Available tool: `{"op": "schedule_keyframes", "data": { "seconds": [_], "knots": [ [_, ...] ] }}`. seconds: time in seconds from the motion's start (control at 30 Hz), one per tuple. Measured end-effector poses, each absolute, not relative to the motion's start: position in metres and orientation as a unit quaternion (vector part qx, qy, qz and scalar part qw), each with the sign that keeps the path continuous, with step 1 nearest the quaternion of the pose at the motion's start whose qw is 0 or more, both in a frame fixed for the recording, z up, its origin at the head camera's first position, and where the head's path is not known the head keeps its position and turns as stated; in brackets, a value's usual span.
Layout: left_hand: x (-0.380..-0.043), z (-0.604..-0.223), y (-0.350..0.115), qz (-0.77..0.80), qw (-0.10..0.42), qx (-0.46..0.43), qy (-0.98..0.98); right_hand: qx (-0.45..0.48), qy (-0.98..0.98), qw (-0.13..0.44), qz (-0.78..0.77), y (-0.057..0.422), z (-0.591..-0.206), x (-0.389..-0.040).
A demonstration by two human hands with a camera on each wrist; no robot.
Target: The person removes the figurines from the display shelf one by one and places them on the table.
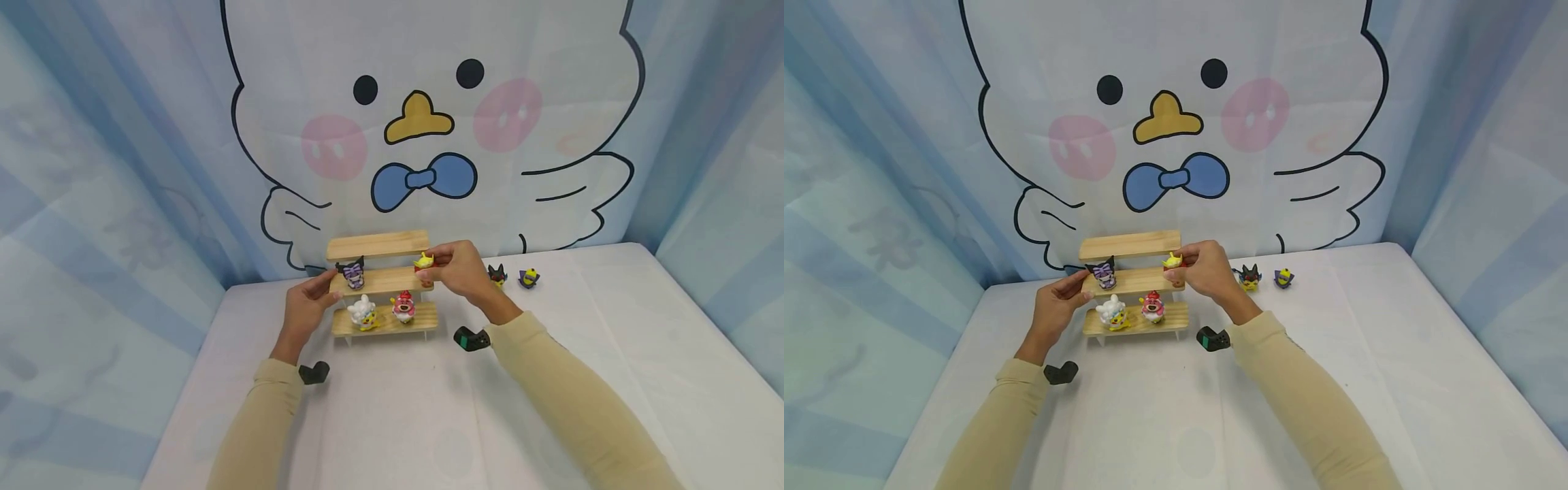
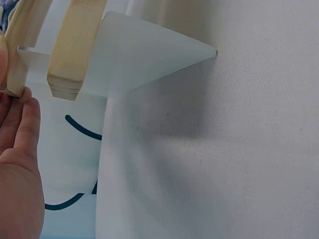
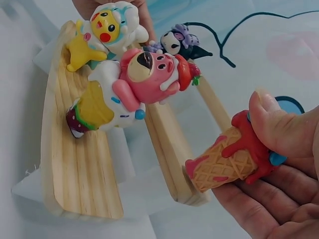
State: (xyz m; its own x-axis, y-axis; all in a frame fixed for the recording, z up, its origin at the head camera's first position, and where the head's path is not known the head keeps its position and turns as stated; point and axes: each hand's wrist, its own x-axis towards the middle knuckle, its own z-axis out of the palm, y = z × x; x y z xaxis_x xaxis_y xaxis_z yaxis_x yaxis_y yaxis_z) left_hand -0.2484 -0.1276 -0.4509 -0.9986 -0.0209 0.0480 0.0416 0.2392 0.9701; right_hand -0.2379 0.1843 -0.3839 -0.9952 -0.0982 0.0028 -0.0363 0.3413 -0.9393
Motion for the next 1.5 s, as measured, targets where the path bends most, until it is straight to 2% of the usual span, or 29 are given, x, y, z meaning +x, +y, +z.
{"op": "schedule_keyframes", "data": {
  "seconds": [1.2, 1.5],
  "knots": [
    [-0.246, -0.45, -0.127, -0.606, 0.025, -0.009, -0.795, -0.043, 0.823, 0.036, -0.566, 0.23, -0.391, -0.236],
    [-0.247, -0.451, -0.126, -0.604, 0.026, -0.009, -0.796, -0.018, 0.842, 0.032, -0.539, 0.24, -0.388, -0.233]
  ]
}}
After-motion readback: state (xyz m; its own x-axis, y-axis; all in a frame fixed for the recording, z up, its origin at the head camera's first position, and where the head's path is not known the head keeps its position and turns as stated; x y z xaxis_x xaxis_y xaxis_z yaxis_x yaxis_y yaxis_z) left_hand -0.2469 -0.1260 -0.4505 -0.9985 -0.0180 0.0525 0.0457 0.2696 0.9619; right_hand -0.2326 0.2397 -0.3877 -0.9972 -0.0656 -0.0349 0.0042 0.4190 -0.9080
